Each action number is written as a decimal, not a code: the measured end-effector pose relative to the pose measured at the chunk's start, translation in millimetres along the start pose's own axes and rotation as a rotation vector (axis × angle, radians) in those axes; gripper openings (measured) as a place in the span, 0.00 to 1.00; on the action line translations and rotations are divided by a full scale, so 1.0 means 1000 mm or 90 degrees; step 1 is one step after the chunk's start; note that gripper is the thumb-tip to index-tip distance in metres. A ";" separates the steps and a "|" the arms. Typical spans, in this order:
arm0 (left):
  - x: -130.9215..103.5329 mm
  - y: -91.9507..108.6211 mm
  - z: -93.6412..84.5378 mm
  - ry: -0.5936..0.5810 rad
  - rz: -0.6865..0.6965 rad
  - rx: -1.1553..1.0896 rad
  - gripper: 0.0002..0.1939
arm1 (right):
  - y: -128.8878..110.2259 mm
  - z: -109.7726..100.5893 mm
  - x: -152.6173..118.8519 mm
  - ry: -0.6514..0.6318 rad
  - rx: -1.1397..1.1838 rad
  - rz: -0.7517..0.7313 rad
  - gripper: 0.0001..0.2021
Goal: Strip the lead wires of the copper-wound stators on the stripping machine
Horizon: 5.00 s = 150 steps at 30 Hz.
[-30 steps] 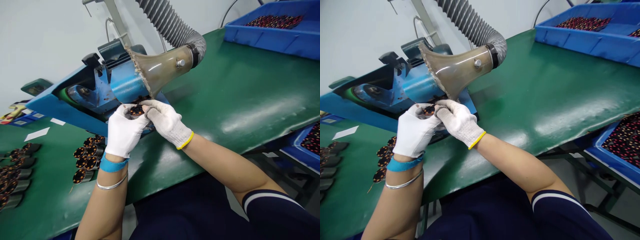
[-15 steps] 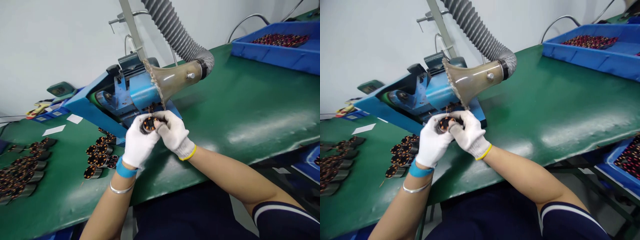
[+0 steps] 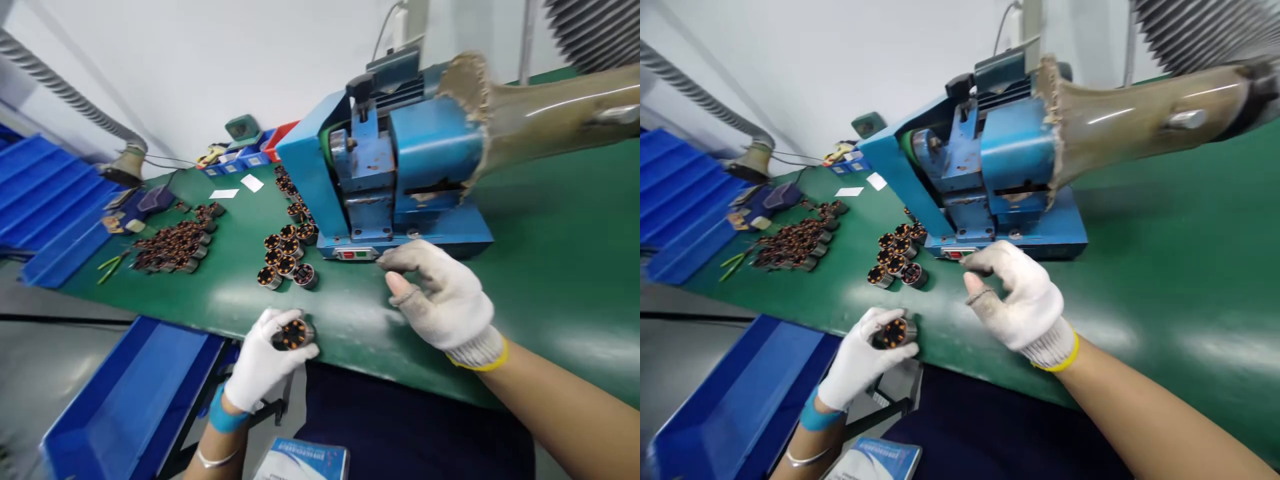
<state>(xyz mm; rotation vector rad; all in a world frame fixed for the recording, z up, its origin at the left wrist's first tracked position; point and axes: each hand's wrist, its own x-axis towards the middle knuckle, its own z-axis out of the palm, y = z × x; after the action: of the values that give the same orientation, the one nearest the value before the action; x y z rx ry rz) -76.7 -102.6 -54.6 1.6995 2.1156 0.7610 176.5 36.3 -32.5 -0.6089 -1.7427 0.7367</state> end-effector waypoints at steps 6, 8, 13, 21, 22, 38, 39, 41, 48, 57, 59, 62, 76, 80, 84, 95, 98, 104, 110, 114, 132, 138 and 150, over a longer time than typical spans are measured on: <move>0.022 -0.065 -0.047 0.337 -0.352 0.010 0.58 | 0.006 0.003 -0.006 -0.009 0.004 0.038 0.07; 0.034 -0.069 -0.048 0.313 -0.310 -0.046 0.58 | 0.008 0.004 -0.007 -0.012 -0.003 0.053 0.07; 0.060 -0.053 -0.028 0.131 -0.221 -0.047 0.44 | 0.012 0.006 -0.009 -0.048 -0.049 0.048 0.05; 0.053 -0.022 -0.012 0.163 -0.161 -0.061 0.24 | 0.008 0.016 -0.013 -0.239 -0.091 0.052 0.10; 0.045 -0.015 -0.009 0.159 -0.141 -0.086 0.24 | 0.005 0.019 -0.015 -0.282 -0.104 0.076 0.14; 0.089 0.107 0.029 -0.144 0.073 -0.415 0.18 | 0.015 -0.011 0.018 -0.133 -0.026 0.142 0.26; 0.092 0.110 0.028 -0.170 0.039 -0.400 0.17 | 0.013 -0.011 0.019 -0.134 -0.024 0.152 0.26; 0.101 0.111 0.022 -0.208 -0.010 -0.464 0.18 | 0.007 -0.013 0.021 -0.161 -0.005 0.206 0.25; 0.113 0.113 0.023 0.036 0.050 -0.632 0.19 | 0.005 -0.008 0.017 0.001 -0.030 0.239 0.26; 0.112 0.165 0.070 -0.058 0.063 -0.512 0.28 | 0.021 -0.012 0.020 0.123 -0.181 0.132 0.24; 0.121 0.169 0.069 -0.072 0.064 -0.543 0.26 | 0.026 -0.016 0.025 0.113 -0.213 0.118 0.22; 0.128 0.172 0.072 -0.053 0.068 -0.563 0.27 | 0.033 -0.019 0.030 0.120 -0.266 0.093 0.21; 0.135 0.182 0.075 -0.022 0.142 -0.498 0.19 | 0.018 -0.020 0.045 0.043 -0.449 0.156 0.18; 0.135 0.184 0.075 -0.034 0.149 -0.518 0.17 | 0.023 -0.019 0.041 0.072 -0.439 0.140 0.19; 0.136 0.184 0.077 -0.038 0.148 -0.532 0.16 | 0.028 -0.019 0.038 0.101 -0.381 0.150 0.21; 0.131 0.167 0.078 -0.041 0.167 -0.509 0.21 | 0.013 -0.019 0.029 0.100 -0.461 0.156 0.26; 0.120 0.145 0.074 -0.057 0.234 -0.475 0.28 | 0.008 -0.015 0.019 0.053 -0.475 0.110 0.24; 0.114 0.125 0.071 -0.103 0.241 -0.525 0.31 | 0.017 -0.005 0.015 0.070 -0.442 -0.037 0.23; 0.116 0.126 0.070 -0.105 0.144 -0.629 0.26 | 0.018 -0.007 0.016 0.013 -0.267 0.012 0.28; 0.114 0.122 0.058 -0.290 0.141 -0.706 0.43 | 0.019 -0.009 0.018 -0.011 -0.120 0.050 0.25; 0.119 0.125 0.059 0.152 0.238 -0.244 0.24 | 0.009 -0.023 0.035 0.113 0.340 0.354 0.08; 0.118 0.121 0.059 0.149 0.253 -0.190 0.25 | 0.010 -0.016 0.030 0.076 0.242 0.290 0.23; 0.116 0.121 0.062 0.118 0.241 -0.157 0.25 | 0.013 -0.018 0.029 -0.016 0.225 0.312 0.22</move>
<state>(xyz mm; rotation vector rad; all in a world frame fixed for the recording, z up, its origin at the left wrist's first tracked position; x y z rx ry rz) 25.9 40.7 -24.3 1.9752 1.7310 1.2743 185.9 69.4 -19.9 -0.7888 -1.4442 1.3629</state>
